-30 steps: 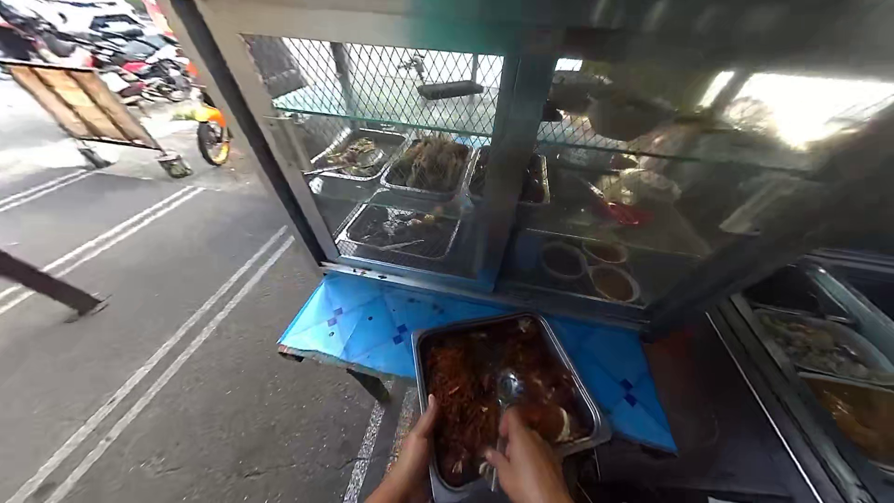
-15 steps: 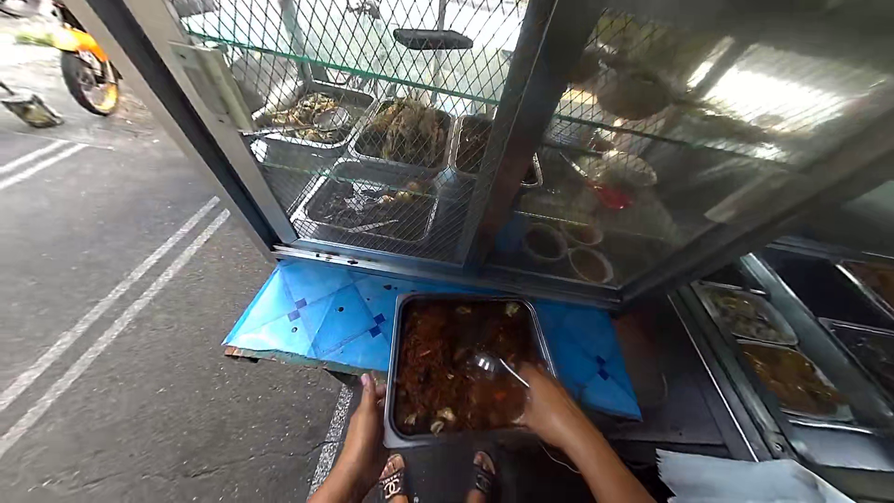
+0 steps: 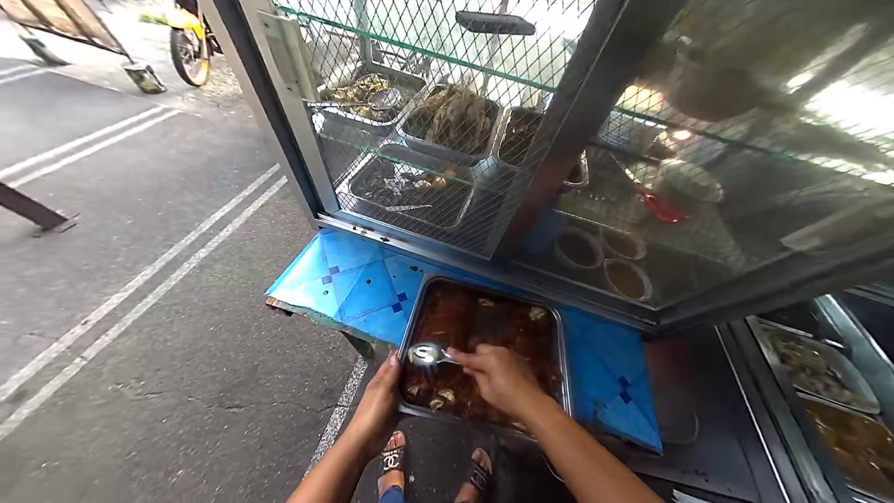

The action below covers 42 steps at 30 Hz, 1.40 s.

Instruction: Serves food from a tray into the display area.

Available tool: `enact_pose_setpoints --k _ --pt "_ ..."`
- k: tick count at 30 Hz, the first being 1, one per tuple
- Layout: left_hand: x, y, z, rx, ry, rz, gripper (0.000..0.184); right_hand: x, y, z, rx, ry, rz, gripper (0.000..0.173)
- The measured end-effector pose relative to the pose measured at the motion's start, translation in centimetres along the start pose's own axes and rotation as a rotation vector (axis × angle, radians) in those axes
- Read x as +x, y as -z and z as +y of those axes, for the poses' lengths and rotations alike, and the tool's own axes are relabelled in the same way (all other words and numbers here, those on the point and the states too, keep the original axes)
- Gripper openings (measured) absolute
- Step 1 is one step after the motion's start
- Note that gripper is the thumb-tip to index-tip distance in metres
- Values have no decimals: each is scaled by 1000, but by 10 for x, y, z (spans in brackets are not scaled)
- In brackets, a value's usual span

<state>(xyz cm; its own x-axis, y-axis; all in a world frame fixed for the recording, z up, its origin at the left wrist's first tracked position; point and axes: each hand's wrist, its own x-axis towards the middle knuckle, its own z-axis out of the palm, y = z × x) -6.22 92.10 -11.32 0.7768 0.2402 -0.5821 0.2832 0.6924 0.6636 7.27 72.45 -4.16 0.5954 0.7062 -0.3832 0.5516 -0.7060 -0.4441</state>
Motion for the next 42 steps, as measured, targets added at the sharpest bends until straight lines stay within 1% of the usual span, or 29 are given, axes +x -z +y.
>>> enact_pose_setpoints --k 3,5,7,8,11,14,16,18,20,22,24,26,28,30,31,33,34,36,37,39,42 --pt "1 -2 0 28 -17 18 46 -14 11 46 -53 -52 54 47" --pt "1 -3 0 48 -20 28 46 -34 19 82 -72 -47 113 44" --pt "2 -3 0 51 -16 27 46 -51 32 102 -73 -53 154 41" --pt "3 -2 1 45 -14 18 46 -57 39 106 -68 -51 176 39" --pt "5 -1 4 50 5 -5 47 -54 52 87 -52 0 280 36" --pt "7 0 7 55 11 -20 48 -15 47 47 -28 43 322 33" --pt "8 1 6 47 4 -24 47 15 34 18 -38 5 272 36" --pt "8 -1 6 44 -4 -6 47 31 22 8 -91 -56 170 45" --pt "6 -3 6 50 -12 15 45 24 14 26 -95 -97 141 47" --pt "5 -6 7 57 -15 28 45 -4 16 56 -72 -129 169 42" --pt "5 -5 7 56 -7 24 45 -43 22 81 -42 -140 252 37" --pt "7 -4 6 56 -4 12 45 -70 30 96 -6 -97 362 35" --pt "9 -4 6 66 5 12 45 -71 38 91 4 -47 431 34" --pt "10 -3 7 81 10 9 45 -49 45 69 -4 -11 450 33" --pt "10 -3 7 88 10 7 45 -33 48 55 -18 -30 428 33" --pt "10 -3 8 105 7 9 46 3 50 28 -58 -138 341 36" --pt "10 -3 7 117 0 11 46 19 45 20 -82 -185 324 38" --pt "11 -3 6 129 -12 19 47 37 34 21 -109 -241 282 42" --pt "12 -3 5 124 -18 26 47 38 29 28 -117 -255 252 43" --pt "12 -3 4 116 -29 34 46 21 24 42 -78 -283 213 41" --pt "12 -4 4 107 -31 45 45 -35 31 54 10 -321 236 38"
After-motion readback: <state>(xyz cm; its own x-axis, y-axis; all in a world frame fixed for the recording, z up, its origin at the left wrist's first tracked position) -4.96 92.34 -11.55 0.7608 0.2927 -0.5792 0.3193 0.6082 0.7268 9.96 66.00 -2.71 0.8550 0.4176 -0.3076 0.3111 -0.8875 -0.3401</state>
